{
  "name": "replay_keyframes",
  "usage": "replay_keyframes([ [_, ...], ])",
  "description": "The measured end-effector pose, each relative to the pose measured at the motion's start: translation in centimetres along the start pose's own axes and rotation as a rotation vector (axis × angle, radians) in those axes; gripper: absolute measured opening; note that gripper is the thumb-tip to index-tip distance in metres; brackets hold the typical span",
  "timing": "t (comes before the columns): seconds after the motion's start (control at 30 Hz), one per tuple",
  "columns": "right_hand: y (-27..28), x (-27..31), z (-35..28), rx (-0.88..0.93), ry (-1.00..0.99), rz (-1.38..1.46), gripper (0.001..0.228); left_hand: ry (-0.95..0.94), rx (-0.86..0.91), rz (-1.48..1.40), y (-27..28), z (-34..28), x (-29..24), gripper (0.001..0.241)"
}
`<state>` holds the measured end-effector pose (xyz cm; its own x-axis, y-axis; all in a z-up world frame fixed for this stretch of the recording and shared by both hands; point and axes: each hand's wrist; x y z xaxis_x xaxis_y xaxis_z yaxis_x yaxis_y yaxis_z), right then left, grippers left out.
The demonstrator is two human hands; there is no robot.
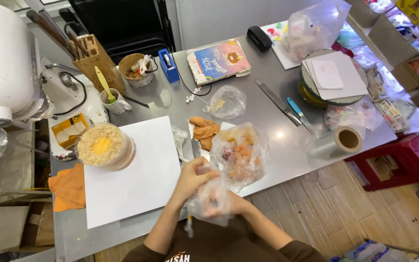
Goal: Gathering, portioning, and heating salted egg yolks or cake fillings in a plastic bag.
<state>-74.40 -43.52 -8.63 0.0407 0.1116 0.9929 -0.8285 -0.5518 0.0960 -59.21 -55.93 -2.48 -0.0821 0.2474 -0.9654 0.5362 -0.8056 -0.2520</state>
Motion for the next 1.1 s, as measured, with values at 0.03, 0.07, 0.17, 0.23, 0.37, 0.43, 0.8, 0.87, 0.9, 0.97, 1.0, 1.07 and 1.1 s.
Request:
replay_keyframes([
  [0.03, 0.5, -0.2, -0.4, 0.005, 0.004, -0.001, 0.049, -0.003, -0.005, 0.003, -0.2, 1.0, 1.6, 0.022],
  [0.07, 0.7, -0.4, -0.9, 0.011, 0.045, 0.044, 0.042, 0.002, 0.060, 0.012, -0.5, 1.8, 3.3, 0.021],
  [0.17, 1.2, -0.5, -1.9, -0.048, 0.125, 0.117, 0.033, 0.010, 0.140, -0.173, -1.8, 3.5, 9.2, 0.024],
  [0.23, 1.7, 0.0, -2.1, -0.111, 0.167, 0.138, 0.031, 0.005, 0.156, -0.363, -2.8, 4.3, 11.1, 0.029],
  [0.37, 2.7, 1.5, -0.9, -0.341, 0.320, 0.186, 0.031, -0.333, 0.340, 0.067, -3.4, 5.0, 10.8, 0.042],
  [0.43, 2.6, 3.0, -0.4, -0.433, 0.364, 0.204, 0.032, -0.390, 0.358, 0.013, -4.5, 4.5, 8.6, 0.047],
  [0.8, 6.1, 7.7, 0.4, -1.313, 0.373, -0.103, 0.049, -0.574, 0.091, 0.885, -10.2, 1.6, -8.4, 0.065],
  [0.87, 6.2, 10.3, 1.5, -1.301, 0.320, -0.038, 0.052, -0.669, 0.125, 0.960, -9.8, 1.6, -5.1, 0.047],
  [0.9, 6.4, 11.7, 2.0, -1.288, 0.270, 0.027, 0.055, -0.766, 0.160, 1.037, -9.5, 1.7, -3.4, 0.032],
  [0.97, 6.3, 13.1, 1.9, -1.275, 0.153, -0.105, 0.054, -0.839, 0.266, 1.077, -10.0, 1.0, -3.1, 0.026],
  [1.0, 6.3, 13.7, 2.1, -1.252, 0.041, -0.237, 0.053, -0.912, 0.372, 1.120, -10.1, 0.6, -2.9, 0.021],
  [1.07, 7.6, 9.5, 1.0, -1.231, 0.010, -0.281, 0.049, -0.925, 0.383, 1.120, -9.6, 1.0, -1.5, 0.022],
  [1.1, 8.2, 7.3, 0.4, -1.210, -0.019, -0.329, 0.047, -0.942, 0.394, 1.119, -9.4, 1.2, -0.8, 0.024],
])
Point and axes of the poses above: each hand's wrist, its own z-axis towards the middle knuckle, its own y-axis out of the back of the hand, x = y × z, and after that the axes turned 12 degrees about x, right-handed
